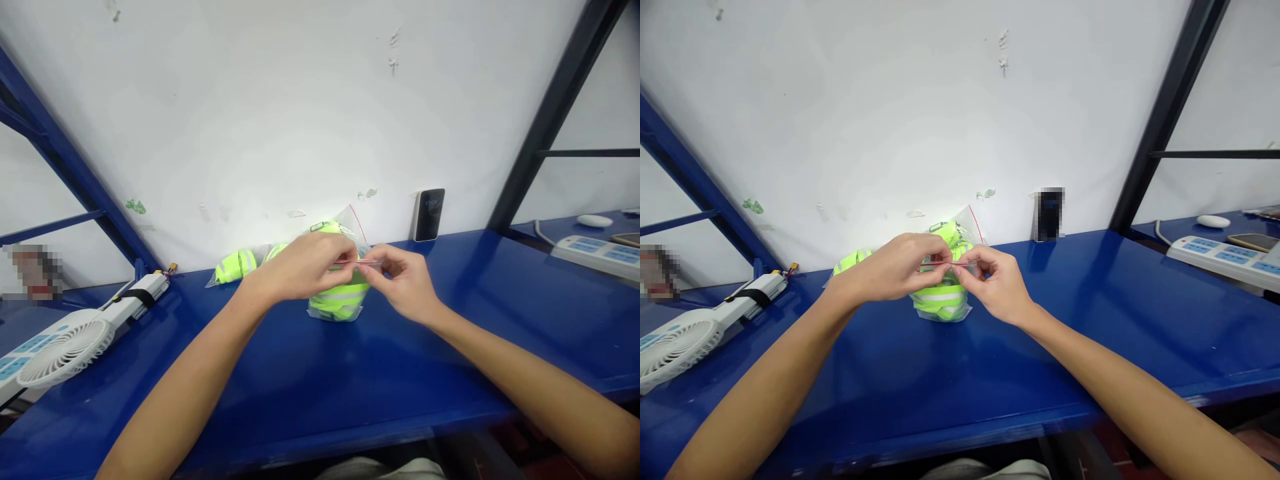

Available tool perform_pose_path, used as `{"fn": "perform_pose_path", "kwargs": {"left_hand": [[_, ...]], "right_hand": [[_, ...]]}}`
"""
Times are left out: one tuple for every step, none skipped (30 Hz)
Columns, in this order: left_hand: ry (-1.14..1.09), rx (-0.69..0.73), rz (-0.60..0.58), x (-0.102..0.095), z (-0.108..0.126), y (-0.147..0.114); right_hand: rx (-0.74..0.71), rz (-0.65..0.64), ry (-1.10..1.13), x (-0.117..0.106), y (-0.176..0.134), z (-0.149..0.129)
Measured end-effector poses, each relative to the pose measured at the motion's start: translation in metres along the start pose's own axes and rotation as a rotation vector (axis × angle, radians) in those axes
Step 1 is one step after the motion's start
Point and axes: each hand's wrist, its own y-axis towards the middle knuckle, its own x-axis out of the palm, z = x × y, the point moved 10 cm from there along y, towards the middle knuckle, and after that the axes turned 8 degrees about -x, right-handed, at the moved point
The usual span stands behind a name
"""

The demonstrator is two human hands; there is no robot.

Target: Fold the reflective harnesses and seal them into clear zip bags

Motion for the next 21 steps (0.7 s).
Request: {"fn": "perform_pose_path", "kwargs": {"left_hand": [[0.011,-0.002,-0.003,0.001,0.000,0.000],[0.022,-0.004,-0.004,0.002,0.000,0.000],[0.032,-0.004,-0.004,0.002,0.000,0.000],[0.039,-0.003,-0.003,0.002,0.000,-0.001],[0.043,0.000,-0.004,0.002,0.001,-0.001],[0.045,0.005,-0.005,0.002,0.002,-0.001],[0.047,0.012,-0.003,0.002,0.003,-0.001],[0.050,0.020,0.000,0.002,0.004,-0.001],[0.053,0.027,0.004,0.002,0.005,-0.001],[0.054,0.034,0.009,0.003,0.006,-0.001],[0.052,0.040,0.013,0.003,0.007,0.000],[0.047,0.044,0.014,0.003,0.008,0.000],[0.040,0.048,0.015,0.004,0.009,0.000],[0.034,0.053,0.016,0.004,0.009,0.000],[0.029,0.060,0.014,0.005,0.010,0.000],[0.027,0.067,0.012,0.005,0.011,0.000],[0.026,0.077,0.007,0.006,0.012,0.000],[0.027,0.087,0.003,0.006,0.013,0.000],[0.031,0.094,0.000,0.006,0.014,-0.001],[0.037,0.099,0.000,0.006,0.014,-0.001],[0.046,0.101,0.005,0.006,0.014,-0.002]], "right_hand": [[-0.021,-0.007,-0.024,0.000,0.000,-0.002],[-0.035,-0.015,-0.047,0.001,0.000,-0.003],[-0.046,-0.024,-0.067,0.002,0.000,-0.004],[-0.055,-0.028,-0.083,0.002,0.000,-0.004],[-0.061,-0.032,-0.095,0.002,0.000,-0.004],[-0.068,-0.030,-0.102,0.002,0.000,-0.004],[-0.072,-0.029,-0.106,0.001,-0.001,-0.004],[-0.079,-0.029,-0.108,0.001,-0.001,-0.004],[-0.088,-0.031,-0.112,0.001,0.000,-0.005],[-0.105,-0.039,-0.122,0.000,0.000,-0.006],[-0.131,-0.052,-0.141,0.001,0.000,-0.009],[-0.163,-0.069,-0.168,0.001,0.001,-0.013],[-0.197,-0.090,-0.200,0.002,0.001,-0.017],[-0.229,-0.108,-0.230,0.003,0.001,-0.021],[-0.258,-0.126,-0.255,0.003,0.001,-0.026],[-0.286,-0.143,-0.273,0.004,0.001,-0.029],[-0.312,-0.160,-0.285,0.004,0.000,-0.033],[-0.338,-0.172,-0.295,0.004,-0.001,-0.036],[-0.361,-0.179,-0.305,0.003,-0.001,-0.039],[-0.376,-0.184,-0.315,0.001,-0.001,-0.041],[-0.382,-0.187,-0.325,0.000,-0.001,-0.041]]}}
